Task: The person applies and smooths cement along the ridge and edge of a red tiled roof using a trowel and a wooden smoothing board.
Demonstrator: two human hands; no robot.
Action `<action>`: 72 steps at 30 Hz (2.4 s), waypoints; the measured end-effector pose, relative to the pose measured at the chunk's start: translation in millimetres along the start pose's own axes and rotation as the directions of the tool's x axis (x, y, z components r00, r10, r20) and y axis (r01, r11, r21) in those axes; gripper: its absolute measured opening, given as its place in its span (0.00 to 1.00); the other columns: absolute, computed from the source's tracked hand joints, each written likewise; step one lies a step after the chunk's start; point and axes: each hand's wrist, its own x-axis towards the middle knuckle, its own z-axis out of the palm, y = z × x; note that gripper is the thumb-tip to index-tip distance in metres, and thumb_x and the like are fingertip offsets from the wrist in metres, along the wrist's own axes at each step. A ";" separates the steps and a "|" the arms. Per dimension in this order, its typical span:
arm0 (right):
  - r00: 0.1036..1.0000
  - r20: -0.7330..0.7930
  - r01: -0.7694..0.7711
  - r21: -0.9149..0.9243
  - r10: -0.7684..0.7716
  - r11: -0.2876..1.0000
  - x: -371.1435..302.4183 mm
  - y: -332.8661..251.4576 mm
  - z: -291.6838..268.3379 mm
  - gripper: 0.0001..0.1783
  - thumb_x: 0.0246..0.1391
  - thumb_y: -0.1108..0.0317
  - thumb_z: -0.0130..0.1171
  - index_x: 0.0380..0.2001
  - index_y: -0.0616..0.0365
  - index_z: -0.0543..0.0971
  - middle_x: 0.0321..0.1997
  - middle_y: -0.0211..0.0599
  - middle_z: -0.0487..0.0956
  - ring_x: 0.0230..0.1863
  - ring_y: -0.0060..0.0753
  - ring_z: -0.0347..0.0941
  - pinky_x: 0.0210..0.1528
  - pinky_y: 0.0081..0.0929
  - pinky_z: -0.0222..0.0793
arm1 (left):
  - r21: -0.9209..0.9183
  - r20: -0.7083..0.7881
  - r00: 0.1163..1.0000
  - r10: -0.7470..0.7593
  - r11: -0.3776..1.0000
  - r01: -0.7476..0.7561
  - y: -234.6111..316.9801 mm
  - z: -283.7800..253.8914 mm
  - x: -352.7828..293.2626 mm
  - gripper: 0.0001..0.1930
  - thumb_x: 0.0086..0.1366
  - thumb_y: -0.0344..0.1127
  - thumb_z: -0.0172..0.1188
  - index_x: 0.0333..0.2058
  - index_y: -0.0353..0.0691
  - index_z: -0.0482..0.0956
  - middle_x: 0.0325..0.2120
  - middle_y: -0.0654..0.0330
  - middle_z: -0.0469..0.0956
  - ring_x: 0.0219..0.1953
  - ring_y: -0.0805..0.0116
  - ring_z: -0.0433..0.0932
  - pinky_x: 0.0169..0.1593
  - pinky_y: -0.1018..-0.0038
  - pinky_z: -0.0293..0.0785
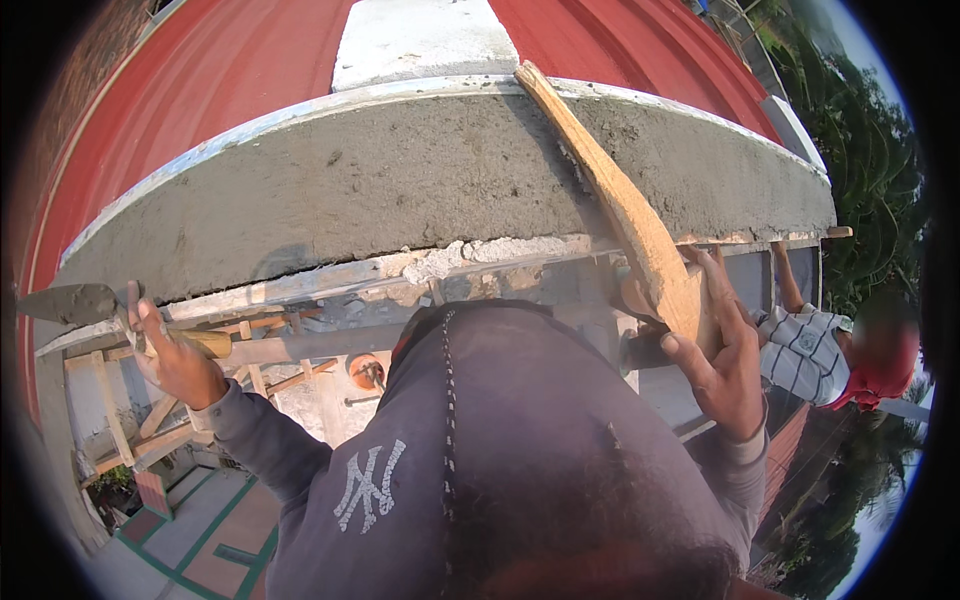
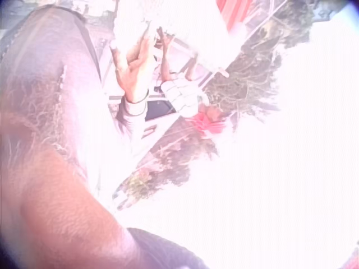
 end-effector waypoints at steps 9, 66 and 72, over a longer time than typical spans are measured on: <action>0.960 0.198 0.209 -0.041 -0.197 0.977 20.9 -29.2 40.5 0.55 0.58 0.49 0.73 0.75 0.72 0.57 0.61 0.74 0.76 0.63 0.62 0.78 0.66 0.41 0.71 | -0.058 -0.109 0.989 0.100 0.993 -0.107 -0.7 16.5 2.2 0.13 0.79 0.26 0.47 0.58 0.34 0.74 0.65 0.50 0.76 0.64 0.49 0.74 0.68 0.60 0.67; 0.045 0.464 0.994 0.067 -0.885 0.086 198.8 -173.2 125.7 0.34 0.56 0.60 0.65 0.65 0.61 0.78 0.56 0.52 0.77 0.54 0.51 0.70 0.59 0.46 0.69 | -0.966 0.032 0.855 -0.517 0.205 0.160 72.9 14.1 -65.9 0.32 0.79 0.45 0.49 0.69 0.23 0.59 0.76 0.40 0.51 0.81 0.44 0.41 0.77 0.42 0.51; -0.095 0.260 0.995 0.063 -0.961 -0.081 220.3 -279.7 255.7 0.29 0.64 0.58 0.64 0.63 0.62 0.79 0.51 0.52 0.78 0.52 0.54 0.70 0.58 0.45 0.70 | -0.969 0.045 0.851 -0.523 0.184 0.164 70.1 15.5 -68.5 0.35 0.79 0.46 0.48 0.74 0.27 0.53 0.78 0.40 0.47 0.81 0.43 0.38 0.78 0.43 0.49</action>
